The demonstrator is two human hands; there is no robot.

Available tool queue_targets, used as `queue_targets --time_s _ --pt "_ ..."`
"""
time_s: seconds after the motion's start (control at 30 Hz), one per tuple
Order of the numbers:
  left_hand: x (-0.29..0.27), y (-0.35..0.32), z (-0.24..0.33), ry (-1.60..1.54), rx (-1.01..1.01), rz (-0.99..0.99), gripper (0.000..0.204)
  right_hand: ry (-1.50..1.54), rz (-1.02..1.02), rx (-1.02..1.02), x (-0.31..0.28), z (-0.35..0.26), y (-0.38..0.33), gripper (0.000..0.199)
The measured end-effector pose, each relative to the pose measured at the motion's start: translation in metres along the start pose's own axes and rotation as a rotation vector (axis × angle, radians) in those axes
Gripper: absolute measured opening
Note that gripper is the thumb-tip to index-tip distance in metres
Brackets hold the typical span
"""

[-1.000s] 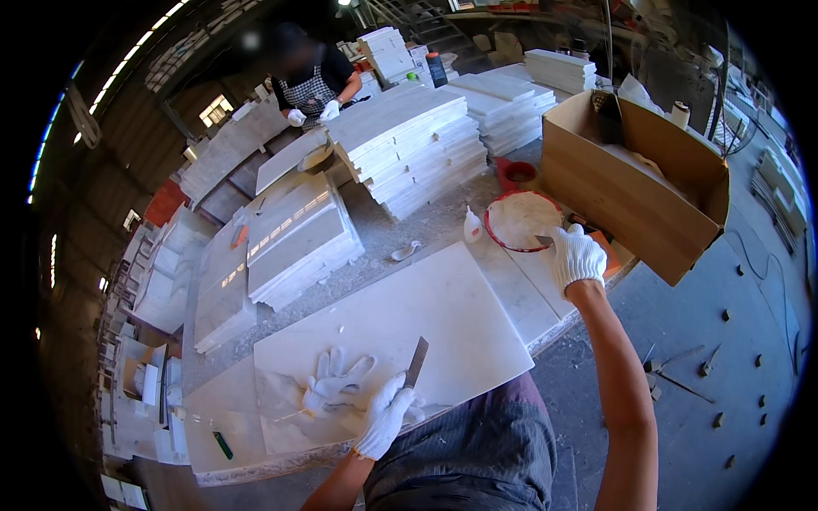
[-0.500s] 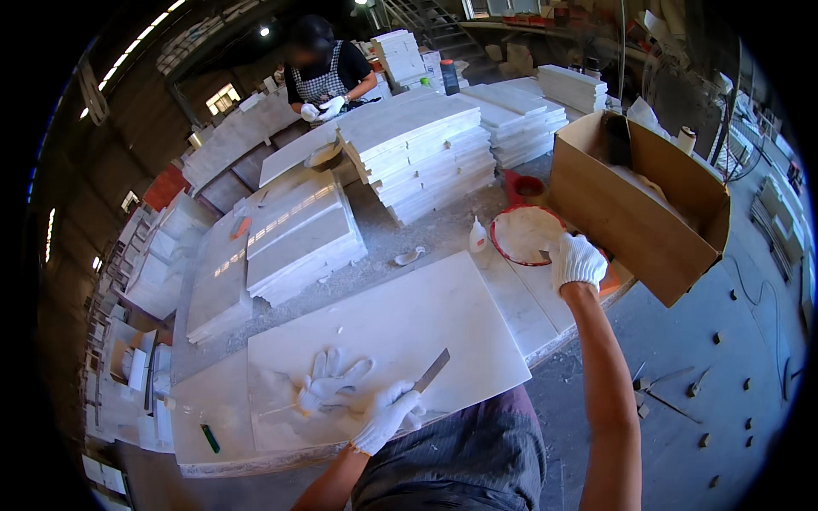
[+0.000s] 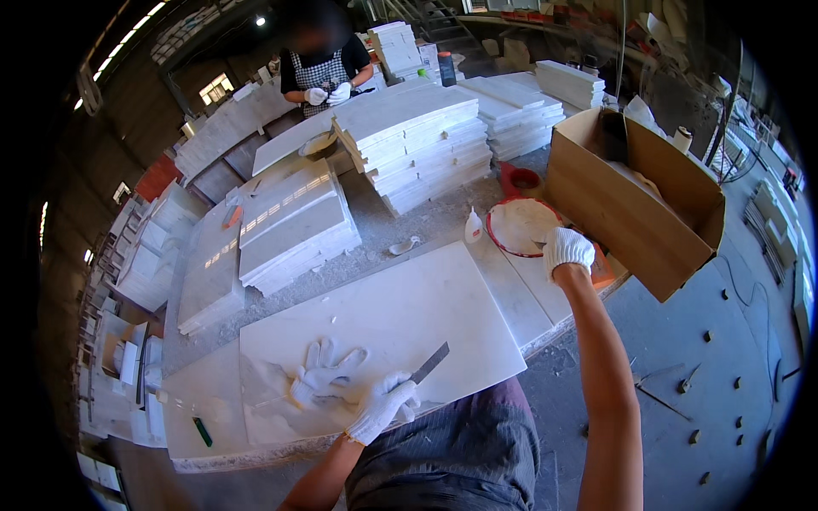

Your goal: The person applies adhesive from a bottle onto a white rectangular panel and spreads it evenly using a metal trowel. The person repeatedly applies adhesive and smooths the surface across the panel.

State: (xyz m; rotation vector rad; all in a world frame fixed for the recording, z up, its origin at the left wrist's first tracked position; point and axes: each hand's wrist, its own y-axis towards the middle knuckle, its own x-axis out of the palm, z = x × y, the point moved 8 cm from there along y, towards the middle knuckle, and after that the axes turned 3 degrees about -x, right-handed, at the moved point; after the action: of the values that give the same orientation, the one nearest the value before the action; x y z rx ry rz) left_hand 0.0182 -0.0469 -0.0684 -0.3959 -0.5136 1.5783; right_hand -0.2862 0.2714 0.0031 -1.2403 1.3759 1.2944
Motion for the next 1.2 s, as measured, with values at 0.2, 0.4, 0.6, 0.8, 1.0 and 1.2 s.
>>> queue_targets --time_s 0.2,0.4,0.6,0.8,1.0,1.2 --pt "-0.001 -0.005 0.013 0.086 -0.058 0.048 0.016 0.769 0.109 -0.034 -0.073 -0.005 -0.064 0.028" --pt "0.001 0.003 0.010 0.129 -0.065 0.047 0.017 1.466 -0.124 0.272 -0.021 -0.089 -0.247 0.037" --pt "0.003 0.005 0.016 0.194 -0.016 0.021 0.026 0.932 0.043 -0.019 -0.003 -0.127 -0.286 0.034" --pt "0.004 0.003 0.018 0.228 0.009 0.028 0.024 0.945 -0.007 -0.211 0.010 -0.162 -0.295 0.031" --pt "0.003 -0.001 0.018 0.208 0.009 0.053 0.023 0.926 -0.170 -0.051 0.027 -0.146 -0.278 0.039" --pt "0.004 0.000 0.018 0.235 0.020 0.061 0.023 0.919 -0.123 -0.155 0.013 -0.155 -0.283 0.034"
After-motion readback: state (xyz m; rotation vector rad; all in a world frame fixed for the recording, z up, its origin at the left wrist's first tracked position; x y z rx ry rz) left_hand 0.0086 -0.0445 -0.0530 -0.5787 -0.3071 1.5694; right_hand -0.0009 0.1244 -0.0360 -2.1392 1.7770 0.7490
